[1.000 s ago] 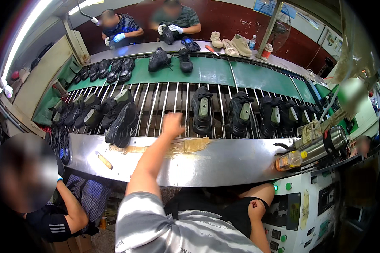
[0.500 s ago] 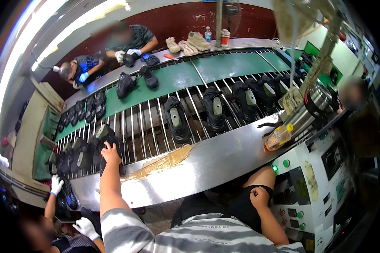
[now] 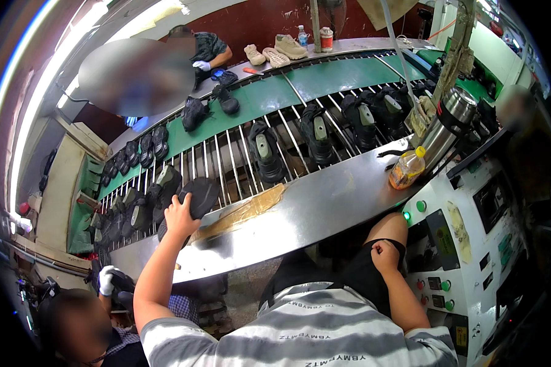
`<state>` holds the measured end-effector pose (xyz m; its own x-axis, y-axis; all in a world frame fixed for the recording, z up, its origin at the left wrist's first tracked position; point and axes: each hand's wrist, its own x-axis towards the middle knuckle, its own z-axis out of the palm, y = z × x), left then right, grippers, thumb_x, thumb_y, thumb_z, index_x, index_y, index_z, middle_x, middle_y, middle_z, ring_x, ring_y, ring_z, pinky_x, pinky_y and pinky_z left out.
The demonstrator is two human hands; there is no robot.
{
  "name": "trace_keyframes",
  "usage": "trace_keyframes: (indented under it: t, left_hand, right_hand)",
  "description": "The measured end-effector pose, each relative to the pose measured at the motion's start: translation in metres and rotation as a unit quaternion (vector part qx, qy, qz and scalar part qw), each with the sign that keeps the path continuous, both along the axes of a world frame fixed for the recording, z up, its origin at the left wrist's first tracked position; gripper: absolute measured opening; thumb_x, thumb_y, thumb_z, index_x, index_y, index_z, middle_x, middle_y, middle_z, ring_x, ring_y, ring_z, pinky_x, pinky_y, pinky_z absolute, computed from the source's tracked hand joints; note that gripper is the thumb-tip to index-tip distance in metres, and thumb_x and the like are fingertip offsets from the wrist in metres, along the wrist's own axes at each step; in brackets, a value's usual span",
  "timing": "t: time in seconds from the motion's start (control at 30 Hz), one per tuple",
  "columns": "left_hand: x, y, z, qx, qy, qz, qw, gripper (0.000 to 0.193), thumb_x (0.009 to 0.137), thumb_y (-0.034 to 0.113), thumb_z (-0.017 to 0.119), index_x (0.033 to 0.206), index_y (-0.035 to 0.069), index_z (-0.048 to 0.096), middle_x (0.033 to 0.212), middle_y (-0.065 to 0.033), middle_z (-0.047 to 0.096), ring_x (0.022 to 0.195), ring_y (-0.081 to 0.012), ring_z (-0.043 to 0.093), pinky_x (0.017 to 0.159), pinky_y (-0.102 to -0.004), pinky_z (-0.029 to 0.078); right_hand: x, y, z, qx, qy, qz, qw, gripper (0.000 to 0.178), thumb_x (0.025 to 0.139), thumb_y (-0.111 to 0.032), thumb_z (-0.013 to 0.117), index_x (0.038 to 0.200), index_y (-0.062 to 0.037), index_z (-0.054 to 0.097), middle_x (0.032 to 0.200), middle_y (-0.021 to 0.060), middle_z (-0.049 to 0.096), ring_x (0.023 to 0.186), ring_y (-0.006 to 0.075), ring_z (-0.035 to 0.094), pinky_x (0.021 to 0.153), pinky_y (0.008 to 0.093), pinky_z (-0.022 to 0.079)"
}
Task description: The person picks up shoes from a conveyor belt, places them into a heated molding machine, operates the machine with buttons, and then returns the shoes to the belt.
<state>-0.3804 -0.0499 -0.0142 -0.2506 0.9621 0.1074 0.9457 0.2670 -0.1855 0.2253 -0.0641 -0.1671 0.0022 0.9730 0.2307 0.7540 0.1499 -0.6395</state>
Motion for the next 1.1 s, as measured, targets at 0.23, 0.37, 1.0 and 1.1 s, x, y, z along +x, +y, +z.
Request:
trace_keyframes:
  t: [0.23, 0.37, 1.0, 1.1]
  left_hand:
    - [0.057, 0.012, 0.035, 0.128, -0.295, -0.020, 0.947, 0.086, 0.054, 0.017, 0.073, 0.135, 0.015, 0.045, 0.121, -0.0223, 0.053, 0.101, -0.0394, 0.061, 0.087, -0.0423, 0.050]
    - [0.044, -0.026, -0.056, 0.163, -0.854, 0.040, 0.493, 0.063, 0.071, 0.020, 0.054, 0.132, 0.003, 0.050, 0.114, -0.0159, 0.061, 0.099, -0.0280, 0.064, 0.088, -0.0392, 0.052]
    - [0.416, 0.124, -0.053, -0.207, -0.767, -0.272, 0.543, 0.021, 0.091, 0.003, 0.058, 0.110, -0.003, 0.063, 0.088, -0.0088, 0.067, 0.081, -0.0159, 0.064, 0.076, -0.0292, 0.051]
    - [0.400, 0.114, -0.117, -0.150, -0.762, -0.236, 0.584, 0.015, 0.092, 0.007, 0.060, 0.103, -0.002, 0.064, 0.082, -0.0068, 0.066, 0.075, -0.0143, 0.062, 0.071, -0.0284, 0.051]
  right_hand:
    - [0.002, -0.011, 0.000, 0.002, 0.015, -0.007, 1.000, 0.004, 0.070, -0.005, 0.067, 0.073, -0.0066, 0.065, 0.069, 0.0085, 0.060, 0.061, 0.0244, 0.060, 0.057, 0.0349, 0.048]
    - [0.009, -0.028, 0.011, -0.008, 0.079, -0.021, 0.997, 0.005, 0.072, -0.003, 0.066, 0.076, -0.0055, 0.064, 0.070, 0.0102, 0.061, 0.065, 0.0277, 0.061, 0.060, 0.0361, 0.049]
    - [0.093, -0.005, 0.190, 0.152, 0.812, 0.135, 0.546, 0.080, 0.071, -0.029, 0.065, 0.141, 0.0012, 0.040, 0.138, 0.0184, 0.051, 0.123, 0.0329, 0.052, 0.107, 0.0442, 0.041]
    - [0.200, -0.026, 0.172, 0.173, 0.717, -0.157, 0.657, 0.081, 0.069, -0.023, 0.067, 0.142, -0.0014, 0.038, 0.133, 0.0178, 0.054, 0.116, 0.0320, 0.056, 0.099, 0.0439, 0.047]
